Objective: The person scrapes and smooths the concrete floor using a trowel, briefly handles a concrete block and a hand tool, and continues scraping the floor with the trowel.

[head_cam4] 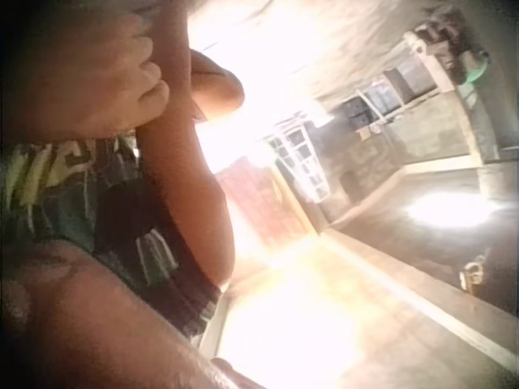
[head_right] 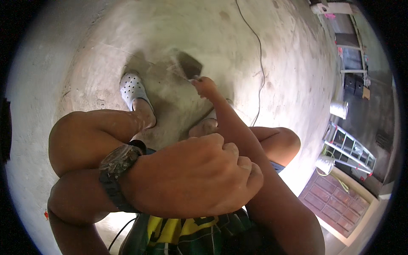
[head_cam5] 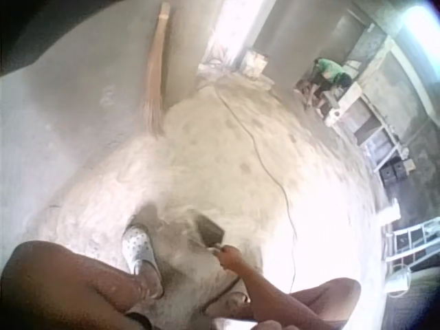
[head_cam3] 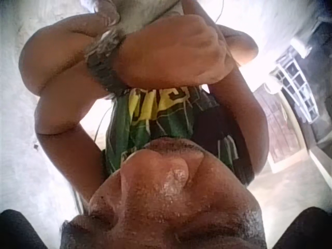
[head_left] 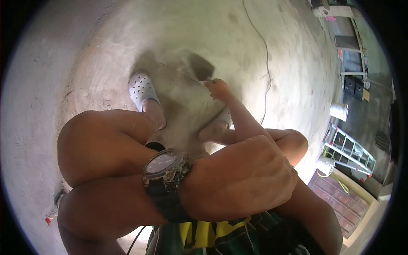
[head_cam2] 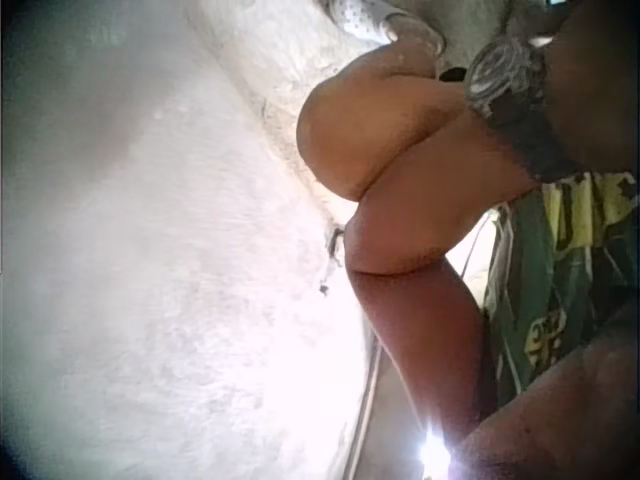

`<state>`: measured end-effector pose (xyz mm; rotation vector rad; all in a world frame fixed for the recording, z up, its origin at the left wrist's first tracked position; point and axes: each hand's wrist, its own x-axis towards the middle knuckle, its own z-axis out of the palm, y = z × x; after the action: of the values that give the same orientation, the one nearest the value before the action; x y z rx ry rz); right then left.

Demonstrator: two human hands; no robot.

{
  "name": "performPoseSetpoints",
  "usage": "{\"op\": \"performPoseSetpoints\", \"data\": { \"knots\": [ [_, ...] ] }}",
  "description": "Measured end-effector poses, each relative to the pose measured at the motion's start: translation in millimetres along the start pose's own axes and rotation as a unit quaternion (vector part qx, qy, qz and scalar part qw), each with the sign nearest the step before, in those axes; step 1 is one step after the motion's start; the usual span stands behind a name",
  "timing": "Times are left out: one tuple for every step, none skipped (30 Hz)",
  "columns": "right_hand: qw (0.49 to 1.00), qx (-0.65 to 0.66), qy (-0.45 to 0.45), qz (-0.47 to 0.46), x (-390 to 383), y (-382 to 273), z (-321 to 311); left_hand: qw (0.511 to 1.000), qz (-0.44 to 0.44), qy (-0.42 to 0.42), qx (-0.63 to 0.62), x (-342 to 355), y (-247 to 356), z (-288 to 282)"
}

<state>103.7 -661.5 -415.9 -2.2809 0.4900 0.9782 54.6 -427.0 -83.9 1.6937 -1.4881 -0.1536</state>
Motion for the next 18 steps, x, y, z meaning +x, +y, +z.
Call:
{"op": "performPoseSetpoints", "data": {
  "knots": [
    [0.982,0.172,0.064,0.045,-3.2,22.0,1.3,1.0,0.006,-0.007,-0.002,0.1,1.6,8.9],
    [0.979,0.181,0.072,0.05,-1.8,47.4,-4.1,0.999,0.001,0.007,0.043,-0.1,1.7,22.4],
    [0.954,0.27,0.095,0.088,-2.3,69.2,-10.9,0.996,-0.003,0.021,0.089,2.9,2.7,26.2],
    [0.919,0.356,0.117,0.124,-2.3,90.0,-15.0,0.996,0.008,0.013,0.085,4.2,3.7,27.6],
    [0.916,0.364,0.114,0.125,-7.9,89.1,-14.9,0.998,0.005,-0.023,0.056,3.0,2.4,21.5],
    [0.894,0.404,0.104,0.165,-12.6,87.1,-15.1,0.998,-0.001,-0.059,0.027,0.7,2.2,17.9],
    [0.869,0.442,0.09,0.204,-16.1,82.5,-11.3,0.997,-0.003,-0.068,0.028,-2.8,4.0,17.5],
    [0.861,0.454,0.101,0.205,-16.6,93.5,-9.2,0.996,0.019,-0.075,0.051,0.1,7.6,16.2],
    [0.893,0.411,0.113,0.144,-9.6,121.8,-5.7,0.994,0.052,-0.074,0.065,5.7,6.1,20.1],
    [0.964,0.236,0.104,0.071,-0.2,134.2,6.0,0.993,0.067,-0.082,0.059,10.8,8.5,21.5],
    [0.99,0.048,0.135,0.01,7.6,161.8,10.8,0.991,0.075,-0.105,0.036,18.0,11.7,24.7],
    [0.99,-0.096,0.096,-0.04,21.4,146.9,40.1,0.989,0.06,-0.131,0.021,18.7,15.8,26.4],
    [0.961,-0.249,0.085,-0.081,26.5,145.8,56.9,0.987,0.084,-0.139,0.013,26.6,16.4,32.4],
    [0.915,-0.376,0.09,-0.118,29.1,150.0,68.9,0.984,0.104,-0.147,0.01,36.2,16.3,40.0],
    [0.967,-0.226,0.066,-0.092,21.6,116.6,93.0,0.984,0.086,-0.155,0.017,31.6,13.9,43.0],
    [0.994,-0.075,0.052,-0.063,6.5,77.8,113.5,0.984,0.076,-0.161,0.019,26.0,13.2,41.1],
    [0.999,0.05,0.011,-0.003,-8.6,50.0,113.4,0.984,0.051,-0.163,0.046,21.3,12.4,38.9],
    [0.984,0.167,-0.011,0.065,-33.6,14.0,106.3,0.984,0.027,-0.163,0.073,14.8,14.8,34.6]
  ]
}}
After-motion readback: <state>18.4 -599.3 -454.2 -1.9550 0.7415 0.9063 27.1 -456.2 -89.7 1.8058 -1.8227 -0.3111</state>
